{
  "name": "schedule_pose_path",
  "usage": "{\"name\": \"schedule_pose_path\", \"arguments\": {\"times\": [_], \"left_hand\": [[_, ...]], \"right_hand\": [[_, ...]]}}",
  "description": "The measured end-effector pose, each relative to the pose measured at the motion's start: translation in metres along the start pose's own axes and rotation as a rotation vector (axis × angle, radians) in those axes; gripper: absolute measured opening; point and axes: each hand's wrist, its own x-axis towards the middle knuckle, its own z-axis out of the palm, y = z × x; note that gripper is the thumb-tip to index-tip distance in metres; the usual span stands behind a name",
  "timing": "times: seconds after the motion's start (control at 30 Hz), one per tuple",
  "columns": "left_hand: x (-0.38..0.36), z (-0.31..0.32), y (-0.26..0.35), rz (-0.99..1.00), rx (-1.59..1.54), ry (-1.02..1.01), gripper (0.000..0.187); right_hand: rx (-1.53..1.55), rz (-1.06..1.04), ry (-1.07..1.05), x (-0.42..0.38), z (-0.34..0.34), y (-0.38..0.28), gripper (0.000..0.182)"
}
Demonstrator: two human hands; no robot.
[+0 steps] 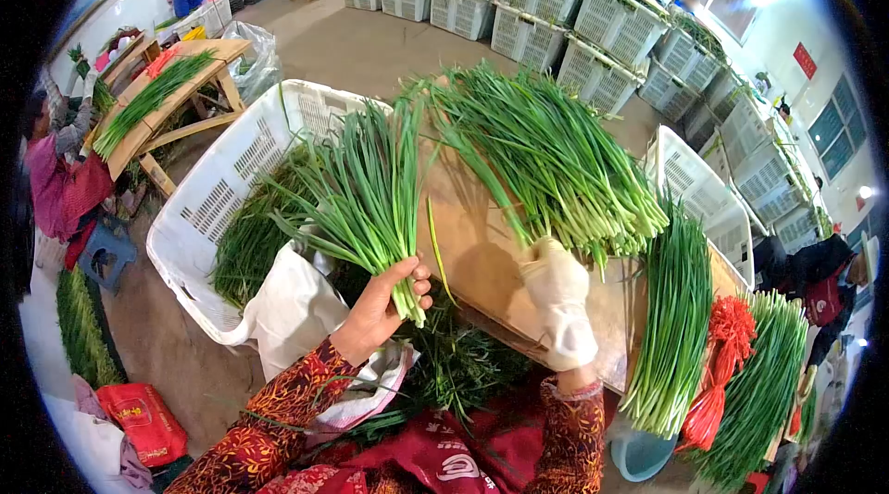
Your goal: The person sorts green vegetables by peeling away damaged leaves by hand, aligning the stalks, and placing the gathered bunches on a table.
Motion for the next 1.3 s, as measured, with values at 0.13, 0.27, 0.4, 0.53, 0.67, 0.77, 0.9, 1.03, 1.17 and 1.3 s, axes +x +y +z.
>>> {"name": "schedule_pose_path", "arguments": {"times": [0.13,0.27,0.4,0.53,0.67,0.77,0.9,1.03,1.17,1.3], "left_hand": [[-0.005,0.001,0.012,0.019,0.012,0.001,0.015],[-0.003,-0.002,-0.002,-0.010,0.073,0.048,0.019],[-0.006,0.002,-0.006,-0.003,0.161,0.079,0.025],[0.002,0.012,-0.002,0.014,0.189,0.063,0.025],[0.011,0.017,0.000,-0.022,0.231,0.071,0.022],[0.013,0.014,-0.006,-0.005,0.226,0.069,0.020],[0.009,0.013,-0.003,-0.008,0.217,0.117,0.018],[0.008,0.012,0.012,0.070,0.139,0.135,0.020],[0.004,0.013,0.021,0.121,0.126,0.095,0.019],[-0.006,0.019,0.011,0.015,0.168,0.082,0.019]], "right_hand": [[1.245,0.152,-0.107,-0.022,-0.037,-0.002,0.021],[1.581,0.185,-0.300,-0.060,-0.009,-0.018,0.020],[1.586,0.173,-0.296,-0.076,0.020,-0.034,0.019],[1.216,0.166,-0.262,-0.083,0.014,-0.045,0.017],[1.020,0.047,-0.146,-0.090,0.017,-0.040,0.016],[1.045,-0.015,-0.118,-0.091,0.014,-0.037,0.018],[1.047,0.108,-0.222,-0.089,0.003,-0.041,0.020],[1.158,0.234,-0.138,-0.095,-0.011,-0.001,0.019],[0.218,-0.378,-0.858,-0.123,-0.003,0.011,0.029],[0.382,-0.023,-0.203,-0.098,-0.036,-0.021,0.028]]}}
